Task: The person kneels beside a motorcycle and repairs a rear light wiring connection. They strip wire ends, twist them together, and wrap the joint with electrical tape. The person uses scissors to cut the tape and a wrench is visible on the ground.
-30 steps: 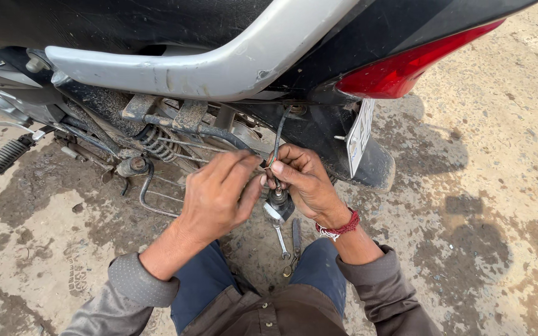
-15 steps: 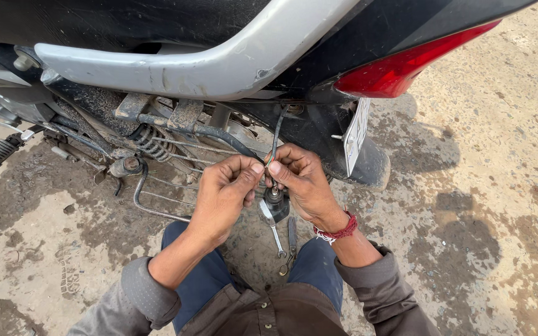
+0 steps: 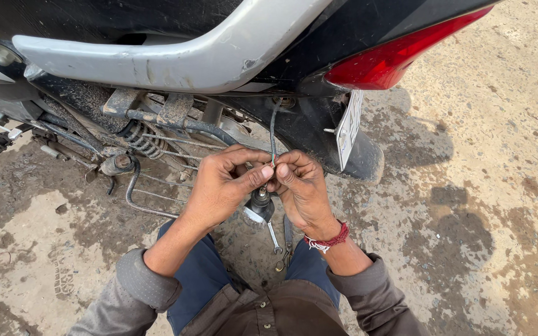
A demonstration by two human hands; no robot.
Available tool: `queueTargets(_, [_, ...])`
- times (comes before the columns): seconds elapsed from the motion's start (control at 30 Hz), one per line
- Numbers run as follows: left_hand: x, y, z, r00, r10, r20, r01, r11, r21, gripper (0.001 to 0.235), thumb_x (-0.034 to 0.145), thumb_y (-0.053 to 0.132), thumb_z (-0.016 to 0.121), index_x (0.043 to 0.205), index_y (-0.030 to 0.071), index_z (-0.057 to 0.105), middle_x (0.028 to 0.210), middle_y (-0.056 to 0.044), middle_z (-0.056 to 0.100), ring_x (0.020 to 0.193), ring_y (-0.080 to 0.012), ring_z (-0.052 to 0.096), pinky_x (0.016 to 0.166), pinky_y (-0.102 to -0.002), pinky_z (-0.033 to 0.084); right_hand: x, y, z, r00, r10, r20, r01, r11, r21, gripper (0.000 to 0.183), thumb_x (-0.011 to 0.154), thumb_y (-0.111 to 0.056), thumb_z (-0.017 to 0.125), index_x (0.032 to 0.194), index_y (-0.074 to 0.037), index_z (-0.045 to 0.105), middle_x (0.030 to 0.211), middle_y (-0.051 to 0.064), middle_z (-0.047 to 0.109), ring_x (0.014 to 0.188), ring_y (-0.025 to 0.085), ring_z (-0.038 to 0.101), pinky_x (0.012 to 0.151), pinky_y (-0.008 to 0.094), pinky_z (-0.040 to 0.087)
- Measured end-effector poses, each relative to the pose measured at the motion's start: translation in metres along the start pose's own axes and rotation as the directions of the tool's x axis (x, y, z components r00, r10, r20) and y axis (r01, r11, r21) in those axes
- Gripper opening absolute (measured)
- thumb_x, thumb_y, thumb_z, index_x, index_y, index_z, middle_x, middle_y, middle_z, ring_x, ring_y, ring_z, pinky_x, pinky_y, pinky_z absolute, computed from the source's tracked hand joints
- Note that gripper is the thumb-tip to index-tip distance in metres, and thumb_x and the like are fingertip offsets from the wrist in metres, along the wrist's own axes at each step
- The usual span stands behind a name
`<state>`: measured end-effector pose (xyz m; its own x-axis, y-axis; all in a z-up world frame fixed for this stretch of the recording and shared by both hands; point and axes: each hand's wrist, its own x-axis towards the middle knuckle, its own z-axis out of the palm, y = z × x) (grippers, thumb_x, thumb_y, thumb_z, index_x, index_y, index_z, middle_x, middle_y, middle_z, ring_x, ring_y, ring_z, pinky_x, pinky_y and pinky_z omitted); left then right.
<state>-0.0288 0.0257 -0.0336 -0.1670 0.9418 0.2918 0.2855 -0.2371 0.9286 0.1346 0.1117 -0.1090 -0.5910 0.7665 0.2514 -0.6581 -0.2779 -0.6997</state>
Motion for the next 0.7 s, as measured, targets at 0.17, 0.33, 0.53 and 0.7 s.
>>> queueTargets(0.17, [-0.002, 0.003, 0.009, 0.997, 0.032, -0.067, -0.024, 0.993, 0.117, 0.031, 0.083, 0.014, 0.083, 0.11, 0.001, 0.077, 0.099, -0.003, 0.07, 0.058, -0.0039, 0.05, 0.051, -0.023, 0.043, -0.009, -0.008, 0.01, 1.0, 0.002, -0.029, -0.003, 0.999, -0.038, 0.026, 0.1, -0.022, 0.069, 0.112, 0.001, 0.068, 0.108, 0.015, 0.074, 0.095, 0.021, 0.073, 0.085, 0.037, 0.061])
queueTargets(0.33, [-0.004, -0.002, 0.009, 0.996, 0.086, -0.026, -0.088, 0.989, -0.117, 0.028, 0.087, 0.005, 0.075, 0.115, -0.001, 0.074, 0.113, -0.004, 0.069, 0.066, -0.0018, 0.055, 0.055, -0.02, 0.048, -0.006, -0.019, 0.016, 1.0, 0.008, -0.002, -0.008, 1.0, -0.02, 0.026, 0.101, -0.017, 0.07, 0.119, -0.002, 0.06, 0.109, 0.017, 0.074, 0.098, 0.021, 0.074, 0.085, 0.037, 0.061])
queueTargets(0.53, [-0.007, 0.003, 0.006, 0.982, 0.182, -0.056, -0.179, 0.982, 0.058, 0.021, 0.088, 0.004, 0.074, 0.108, -0.001, 0.076, 0.104, -0.005, 0.074, 0.06, -0.0036, 0.062, 0.053, -0.022, 0.049, -0.005, -0.021, 0.013, 0.998, 0.056, -0.008, -0.056, 0.998, -0.03, 0.031, 0.094, -0.004, 0.076, 0.122, -0.001, 0.063, 0.103, 0.012, 0.073, 0.089, 0.016, 0.07, 0.078, 0.03, 0.057])
queueTargets(0.7, [-0.007, 0.013, 0.005, 0.964, 0.26, -0.059, -0.252, 0.96, 0.12, 0.016, 0.089, 0.005, 0.074, 0.103, -0.001, 0.075, 0.101, -0.006, 0.073, 0.061, -0.0044, 0.062, 0.053, -0.022, 0.049, -0.007, -0.015, 0.012, 0.996, 0.089, -0.002, -0.088, 0.995, 0.054, 0.018, 0.097, -0.005, 0.077, 0.113, -0.001, 0.07, 0.099, 0.008, 0.073, 0.087, 0.014, 0.067, 0.075, 0.027, 0.054])
